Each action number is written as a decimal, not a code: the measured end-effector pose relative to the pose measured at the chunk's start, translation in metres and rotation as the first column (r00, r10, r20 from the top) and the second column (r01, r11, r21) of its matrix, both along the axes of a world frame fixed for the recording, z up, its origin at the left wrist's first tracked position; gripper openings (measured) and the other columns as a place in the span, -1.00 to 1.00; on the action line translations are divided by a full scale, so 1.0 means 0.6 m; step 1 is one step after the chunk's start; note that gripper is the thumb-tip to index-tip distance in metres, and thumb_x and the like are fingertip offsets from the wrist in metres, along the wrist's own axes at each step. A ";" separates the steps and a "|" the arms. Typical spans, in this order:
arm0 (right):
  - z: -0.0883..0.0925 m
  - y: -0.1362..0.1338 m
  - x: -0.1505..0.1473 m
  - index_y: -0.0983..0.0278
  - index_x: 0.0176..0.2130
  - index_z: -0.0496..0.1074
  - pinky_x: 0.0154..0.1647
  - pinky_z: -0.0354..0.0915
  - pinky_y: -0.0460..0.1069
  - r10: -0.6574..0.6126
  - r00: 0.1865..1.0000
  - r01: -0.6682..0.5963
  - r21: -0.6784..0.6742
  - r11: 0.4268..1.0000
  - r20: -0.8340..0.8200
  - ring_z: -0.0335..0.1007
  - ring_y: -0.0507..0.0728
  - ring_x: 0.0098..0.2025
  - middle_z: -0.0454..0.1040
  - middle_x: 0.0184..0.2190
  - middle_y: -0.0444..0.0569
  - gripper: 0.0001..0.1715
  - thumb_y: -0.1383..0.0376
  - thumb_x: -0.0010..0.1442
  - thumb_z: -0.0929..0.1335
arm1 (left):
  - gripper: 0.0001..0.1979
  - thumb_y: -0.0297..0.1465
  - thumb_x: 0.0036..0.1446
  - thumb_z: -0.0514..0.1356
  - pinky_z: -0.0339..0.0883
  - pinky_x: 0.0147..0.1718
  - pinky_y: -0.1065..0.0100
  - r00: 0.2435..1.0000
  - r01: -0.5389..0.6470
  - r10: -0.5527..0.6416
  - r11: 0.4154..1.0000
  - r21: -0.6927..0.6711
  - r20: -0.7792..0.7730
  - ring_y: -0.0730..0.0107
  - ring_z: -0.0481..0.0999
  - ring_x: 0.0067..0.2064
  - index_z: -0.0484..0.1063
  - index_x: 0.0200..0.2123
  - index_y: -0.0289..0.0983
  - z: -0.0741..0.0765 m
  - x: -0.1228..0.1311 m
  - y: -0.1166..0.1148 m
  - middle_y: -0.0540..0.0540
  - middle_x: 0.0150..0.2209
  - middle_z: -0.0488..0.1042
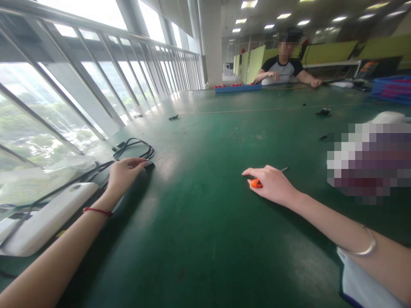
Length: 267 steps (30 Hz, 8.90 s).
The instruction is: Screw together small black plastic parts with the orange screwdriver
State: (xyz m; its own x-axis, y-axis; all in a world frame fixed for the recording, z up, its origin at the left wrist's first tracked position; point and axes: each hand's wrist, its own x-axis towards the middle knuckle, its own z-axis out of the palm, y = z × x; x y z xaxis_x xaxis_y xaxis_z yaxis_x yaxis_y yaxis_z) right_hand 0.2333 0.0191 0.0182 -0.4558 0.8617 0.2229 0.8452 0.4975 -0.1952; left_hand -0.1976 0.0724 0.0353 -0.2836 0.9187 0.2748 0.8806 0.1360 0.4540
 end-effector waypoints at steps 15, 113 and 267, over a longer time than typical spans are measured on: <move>-0.003 0.001 0.003 0.21 -0.01 0.48 -0.23 0.38 0.06 -0.010 1.000 0.011 -0.028 1.000 0.009 0.48 0.17 -0.27 0.61 -0.17 -0.08 -0.64 0.30 0.21 0.28 | -0.66 -0.26 0.03 0.21 0.26 -0.25 0.44 1.000 -0.021 0.021 0.998 0.067 0.005 0.39 0.46 -0.29 0.58 -0.17 -0.31 -0.014 0.020 -0.013 -0.03 -0.25 0.56; 0.020 -0.066 0.021 0.19 -0.44 0.35 -0.63 0.19 -0.10 0.157 0.755 0.130 0.380 0.916 -0.637 0.29 -0.03 -0.65 0.44 -0.59 -0.22 -0.85 0.45 0.05 0.32 | -0.90 -0.48 0.08 0.21 0.37 -0.28 0.38 0.658 0.705 -0.728 0.685 0.182 0.192 0.40 0.47 -0.29 0.53 -0.32 -0.26 -0.047 0.413 -0.021 -0.04 -0.30 0.49; 0.006 -0.062 0.016 0.14 -0.26 0.39 -0.37 0.33 0.04 0.014 0.712 0.259 0.280 0.924 -0.702 0.38 0.10 -0.44 0.38 -0.52 -0.16 -0.88 0.30 0.12 0.38 | -0.90 -0.51 0.06 0.21 0.38 -0.28 0.39 0.686 0.687 -0.707 0.707 0.167 0.172 0.41 0.50 -0.29 0.52 -0.34 -0.26 -0.043 0.416 -0.025 -0.04 -0.31 0.52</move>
State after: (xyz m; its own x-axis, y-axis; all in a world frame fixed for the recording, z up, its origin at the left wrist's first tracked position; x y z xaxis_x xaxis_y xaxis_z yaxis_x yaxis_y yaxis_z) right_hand 0.2431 -0.0181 0.0220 0.0440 0.7055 0.7074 0.6030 0.5458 -0.5818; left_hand 0.0523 0.0572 0.0092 0.3711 0.8510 0.3715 0.5885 -0.5250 0.6148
